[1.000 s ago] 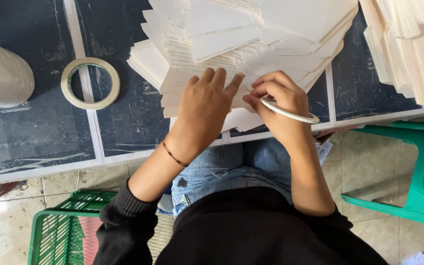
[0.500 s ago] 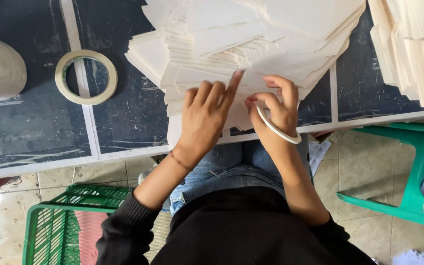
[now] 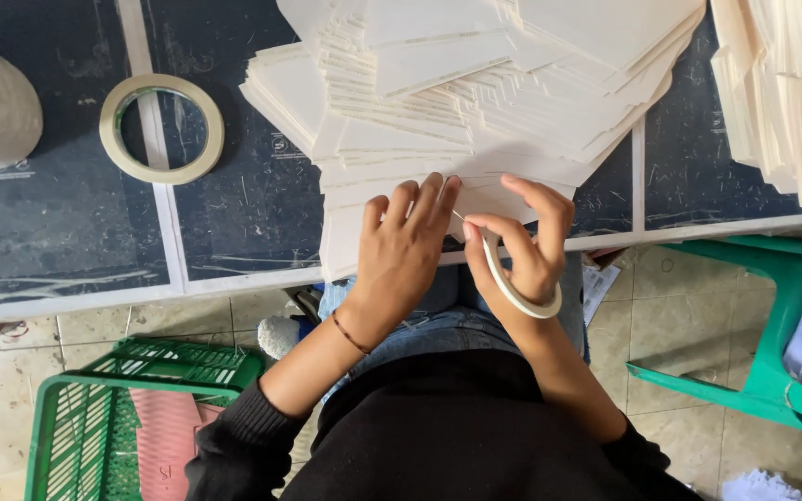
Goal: The person repeatedly folds white paper sheets in half by hand and places them into a growing stack on the table. The hands enter from below and perform the same folding motion on each sheet in sequence.
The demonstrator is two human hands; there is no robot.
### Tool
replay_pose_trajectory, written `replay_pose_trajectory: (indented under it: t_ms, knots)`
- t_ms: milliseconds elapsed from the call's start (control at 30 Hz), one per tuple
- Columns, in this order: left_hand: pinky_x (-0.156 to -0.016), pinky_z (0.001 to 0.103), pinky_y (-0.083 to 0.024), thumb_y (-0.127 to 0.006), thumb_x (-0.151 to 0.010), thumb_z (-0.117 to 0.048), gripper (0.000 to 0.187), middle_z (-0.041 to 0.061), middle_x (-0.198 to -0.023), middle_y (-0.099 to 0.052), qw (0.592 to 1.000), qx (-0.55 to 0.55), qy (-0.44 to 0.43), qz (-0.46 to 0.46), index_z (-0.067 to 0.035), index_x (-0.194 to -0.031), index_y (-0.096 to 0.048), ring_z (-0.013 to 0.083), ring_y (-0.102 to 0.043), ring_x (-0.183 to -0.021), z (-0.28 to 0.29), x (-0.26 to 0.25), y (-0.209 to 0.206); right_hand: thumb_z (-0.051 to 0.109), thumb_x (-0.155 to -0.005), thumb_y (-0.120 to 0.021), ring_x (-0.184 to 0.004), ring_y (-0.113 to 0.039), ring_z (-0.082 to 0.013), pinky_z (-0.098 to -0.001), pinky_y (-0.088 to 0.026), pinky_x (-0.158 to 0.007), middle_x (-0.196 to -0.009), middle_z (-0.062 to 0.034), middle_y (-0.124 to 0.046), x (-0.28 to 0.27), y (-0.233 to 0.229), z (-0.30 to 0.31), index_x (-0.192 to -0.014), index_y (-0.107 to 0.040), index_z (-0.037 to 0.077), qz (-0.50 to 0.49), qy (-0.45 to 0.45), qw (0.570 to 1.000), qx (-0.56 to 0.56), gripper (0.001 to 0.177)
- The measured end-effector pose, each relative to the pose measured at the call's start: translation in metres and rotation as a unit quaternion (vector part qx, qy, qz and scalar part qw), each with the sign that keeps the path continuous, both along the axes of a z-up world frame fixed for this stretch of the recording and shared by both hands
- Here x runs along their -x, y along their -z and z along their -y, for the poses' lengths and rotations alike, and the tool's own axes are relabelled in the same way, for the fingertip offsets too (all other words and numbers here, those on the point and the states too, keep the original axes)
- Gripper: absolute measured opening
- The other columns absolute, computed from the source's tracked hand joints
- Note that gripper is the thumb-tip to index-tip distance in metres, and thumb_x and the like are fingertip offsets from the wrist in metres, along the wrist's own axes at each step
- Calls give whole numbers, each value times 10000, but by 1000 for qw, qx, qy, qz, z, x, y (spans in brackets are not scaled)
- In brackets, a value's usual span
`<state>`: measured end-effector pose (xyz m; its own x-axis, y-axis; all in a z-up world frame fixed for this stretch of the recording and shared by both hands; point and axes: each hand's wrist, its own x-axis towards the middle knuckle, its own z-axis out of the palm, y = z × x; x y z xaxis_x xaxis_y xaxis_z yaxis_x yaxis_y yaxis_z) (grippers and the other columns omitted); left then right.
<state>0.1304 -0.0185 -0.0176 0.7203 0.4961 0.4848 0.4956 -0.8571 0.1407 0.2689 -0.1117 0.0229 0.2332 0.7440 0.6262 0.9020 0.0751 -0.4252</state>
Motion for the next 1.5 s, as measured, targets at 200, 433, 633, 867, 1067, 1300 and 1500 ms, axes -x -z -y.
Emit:
replay_pose_trajectory:
  t_ms: [200,433,633,867,1067,1300,1500]
  knots:
    - [-825,389,-385,-607,-927,68,692,29,-1208,-604,982,173,-64,42,-260,-1532,-679,257,-542,-1036,-25,76,-8,36,-955,-832,-1249,-643,-394,-441,-543,-990,-1470,-151,-569,25,2,-11,-1036,-794,59,-192,-82,973,96,92]
    - [-855,411,-354,-786,-941,-116,694,43,-1306,-547,951,276,-128,53,-260,-1602,-633,287,-481,-1123,-16,131,-26,22,-836,-908,-1218,-652,-322,-396,-498,-955,-1443,-62,-621,73,11,-36,-950,-797,141,-180,-156,963,128,199]
    - [-927,439,-337,-865,-927,-145,743,82,-1354,-552,920,353,-141,98,-274,-1615,-615,324,-434,-1165,-12,132,-30,38,-841,-913,-1171,-644,-322,-422,-524,-946,-1429,-90,-619,83,19,-41,-924,-773,118,-148,-158,967,132,182]
    - [-956,460,-302,-934,-876,-271,848,75,-1397,-503,924,339,-158,80,-289,-1644,-577,336,-384,-1194,-12,128,-23,47,-926,-866,-1131,-674,-368,-412,-603,-915,-1462,-169,-590,53,5,-25,-992,-768,71,-132,-135,975,119,120]
    - [-920,455,-318,-953,-842,-238,873,83,-1404,-490,937,302,-165,57,-252,-1637,-593,332,-381,-1165,-8,125,-27,-24,-906,-908,-1102,-696,-380,-435,-610,-913,-1388,-183,-589,-11,-7,0,-888,-727,-5,-151,-19,981,124,182]
    - [-879,476,-345,-1008,-739,-241,957,119,-1375,-507,961,247,-119,45,-250,-1607,-603,360,-422,-1140,-8,66,-29,31,-776,-1011,-1090,-700,-327,-402,-609,-901,-1369,-102,-602,-11,13,-2,-816,-730,47,-112,38,986,116,284]
    - [-846,382,-474,-985,-716,-364,981,32,-1157,-612,995,87,-16,-37,-227,-1598,-577,241,-580,-1019,-3,4,-42,36,-851,-1009,-1120,-698,-347,-436,-579,-921,-1390,-100,-543,-13,-33,-8,-876,-715,47,-74,30,993,85,295]
